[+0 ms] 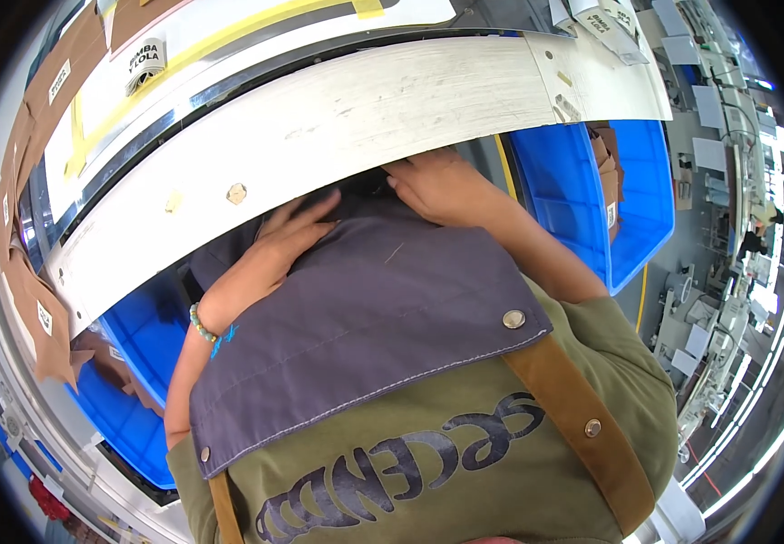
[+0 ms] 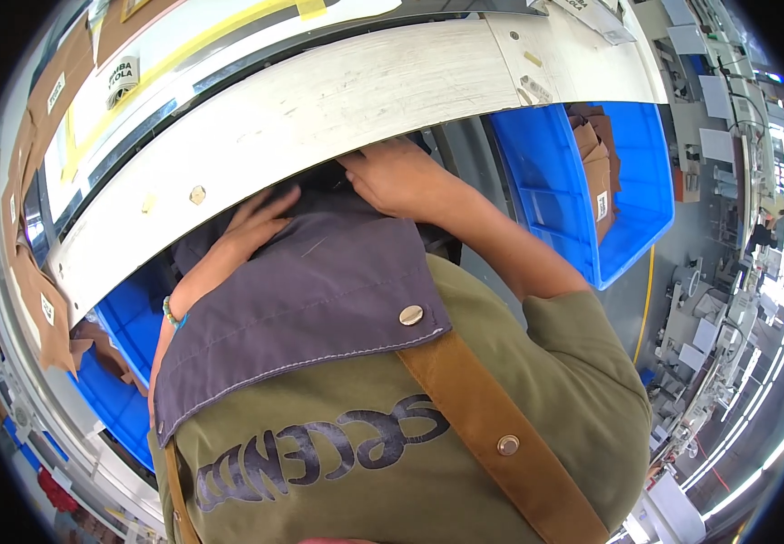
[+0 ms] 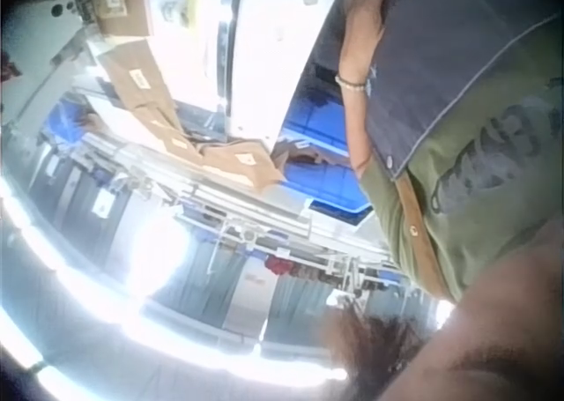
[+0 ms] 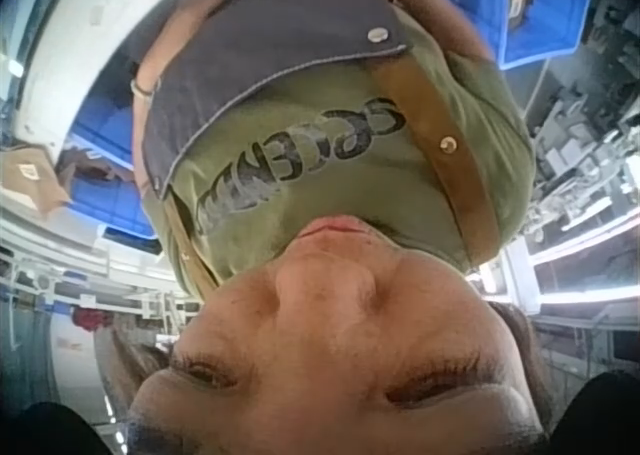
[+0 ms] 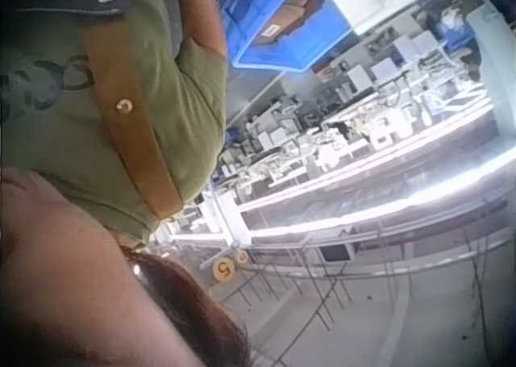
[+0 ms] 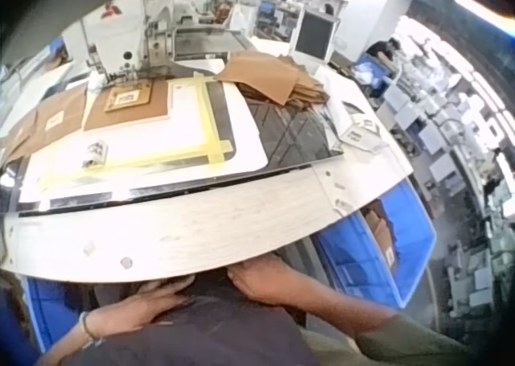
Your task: Positioning and sewing brand labels onto leather pattern pieces using a programmable sewing machine.
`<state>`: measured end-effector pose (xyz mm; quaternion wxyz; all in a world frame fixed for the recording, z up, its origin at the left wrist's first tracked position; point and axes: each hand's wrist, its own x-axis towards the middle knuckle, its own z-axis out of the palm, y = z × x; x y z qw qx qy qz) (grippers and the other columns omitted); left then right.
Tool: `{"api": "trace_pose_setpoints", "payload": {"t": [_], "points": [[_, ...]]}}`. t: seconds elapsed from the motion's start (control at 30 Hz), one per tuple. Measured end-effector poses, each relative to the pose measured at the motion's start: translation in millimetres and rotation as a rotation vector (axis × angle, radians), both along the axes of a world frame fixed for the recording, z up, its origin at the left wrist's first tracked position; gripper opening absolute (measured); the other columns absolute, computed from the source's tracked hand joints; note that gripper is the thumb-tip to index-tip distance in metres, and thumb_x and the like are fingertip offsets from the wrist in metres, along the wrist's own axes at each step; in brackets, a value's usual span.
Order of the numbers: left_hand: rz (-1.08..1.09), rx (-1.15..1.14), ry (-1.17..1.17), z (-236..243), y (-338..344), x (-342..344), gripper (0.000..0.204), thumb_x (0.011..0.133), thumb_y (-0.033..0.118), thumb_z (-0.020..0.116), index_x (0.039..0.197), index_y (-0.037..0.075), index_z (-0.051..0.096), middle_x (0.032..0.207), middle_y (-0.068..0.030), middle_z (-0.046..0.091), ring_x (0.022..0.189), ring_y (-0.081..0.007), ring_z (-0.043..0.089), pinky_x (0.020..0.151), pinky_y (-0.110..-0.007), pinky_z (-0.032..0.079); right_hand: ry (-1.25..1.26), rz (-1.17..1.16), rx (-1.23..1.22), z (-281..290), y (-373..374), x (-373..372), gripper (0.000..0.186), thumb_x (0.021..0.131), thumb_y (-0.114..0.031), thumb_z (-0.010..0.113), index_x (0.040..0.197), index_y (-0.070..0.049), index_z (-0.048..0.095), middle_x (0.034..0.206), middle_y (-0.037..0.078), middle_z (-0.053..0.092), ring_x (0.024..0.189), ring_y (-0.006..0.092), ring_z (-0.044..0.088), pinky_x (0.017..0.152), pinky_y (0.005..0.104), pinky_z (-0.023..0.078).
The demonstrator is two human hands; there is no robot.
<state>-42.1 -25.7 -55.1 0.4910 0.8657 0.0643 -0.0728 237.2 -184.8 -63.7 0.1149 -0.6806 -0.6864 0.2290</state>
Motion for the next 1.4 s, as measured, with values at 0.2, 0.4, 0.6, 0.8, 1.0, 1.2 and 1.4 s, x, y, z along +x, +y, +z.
{"api": "trace_pose_setpoints", "payload": {"t": [0.2, 0.4, 0.6, 0.8, 1.0, 1.2, 1.4], "points": [[0.06, 0.087, -0.002, 10.6, -1.6, 9.3, 0.052, 0.095, 0.022, 0.077, 0.141, 0.0, 0.066, 0.174, -0.0304, 0.033, 0.161, -0.0512, 0.027, 0.131, -0.053, 0.025, 0.051, 0.075, 0.2, -14.8, 5.8, -1.5, 0.039, 0.103, -0.022, 0.058, 0.136, -0.004, 0.068, 0.133, 0.028, 0.063, 0.123, 0.0485, 0.059, 0.107, 0.0576, 0.047], [0.077, 0.042, -0.048, 8.0, -2.7, 16.5, 0.042, 0.093, 0.019, 0.078, 0.13, 0.001, 0.07, 0.172, -0.0307, 0.035, 0.157, -0.0517, 0.033, 0.128, -0.051, 0.029, -0.056, 0.012, 0.09, -8.5, 3.6, 1.3, 0.048, 0.095, -0.021, 0.06, 0.139, -0.003, 0.067, 0.135, 0.028, 0.063, 0.123, 0.0493, 0.059, 0.107, 0.059, 0.046], [0.06, 0.038, -0.069, 7.0, 1.1, 22.2, 0.041, 0.09, 0.012, 0.079, 0.128, -0.001, 0.069, 0.163, -0.0297, 0.046, 0.149, -0.0505, 0.043, 0.122, -0.049, 0.037, -0.235, -0.006, 0.201, -11.3, -16.4, 6.8, 0.049, 0.093, -0.018, 0.063, 0.139, -0.002, 0.069, 0.136, 0.026, 0.063, 0.133, 0.0453, 0.058, 0.116, 0.0593, 0.041], [0.05, -0.013, -0.102, 7.1, 2.5, 32.6, 0.05, 0.088, 0.026, 0.084, 0.128, 0.0, 0.069, 0.135, -0.0241, 0.06, 0.126, -0.0467, 0.055, 0.109, -0.049, 0.045, -0.207, -0.039, 0.048, -9.7, -19.2, 5.3, 0.05, 0.094, -0.019, 0.067, 0.141, -0.001, 0.069, 0.136, 0.026, 0.064, 0.137, 0.0439, 0.057, 0.12, 0.0575, 0.04], [0.049, -0.029, -0.083, 11.4, 4.0, 34.9, 0.054, 0.091, 0.037, 0.082, 0.128, 0.001, 0.069, 0.122, -0.0208, 0.062, 0.109, -0.0428, 0.059, 0.099, -0.049, 0.049, -0.13, -0.029, 0.027, -12.5, -18.9, 7.8, 0.052, 0.097, -0.021, 0.067, 0.145, 0.0, 0.065, 0.139, 0.028, 0.061, 0.138, 0.0455, 0.056, 0.121, 0.0597, 0.039], [0.003, 0.104, -0.123, 5.1, 3.2, 27.8, 0.056, 0.093, 0.037, 0.08, 0.135, 0.002, 0.067, 0.141, -0.0244, 0.06, 0.13, -0.0448, 0.057, 0.109, -0.047, 0.047, -0.167, -0.02, 0.012, -12.2, -17.7, 4.6, 0.06, 0.098, -0.025, 0.066, 0.151, 0.0, 0.058, 0.146, 0.029, 0.055, 0.142, 0.0472, 0.051, 0.123, 0.0609, 0.037], [-0.096, 0.023, 0.0, 61.3, 14.7, 6.2, 0.055, 0.101, 0.023, 0.065, 0.149, -0.003, 0.061, 0.168, -0.0274, 0.045, 0.157, -0.0467, 0.04, 0.128, -0.052, 0.034, -0.061, -0.027, -0.021, -8.7, -13.4, 6.6, 0.059, 0.099, -0.022, 0.063, 0.152, 0.0, 0.054, 0.149, 0.03, 0.052, 0.144, 0.0485, 0.047, 0.122, 0.0601, 0.038]]}}
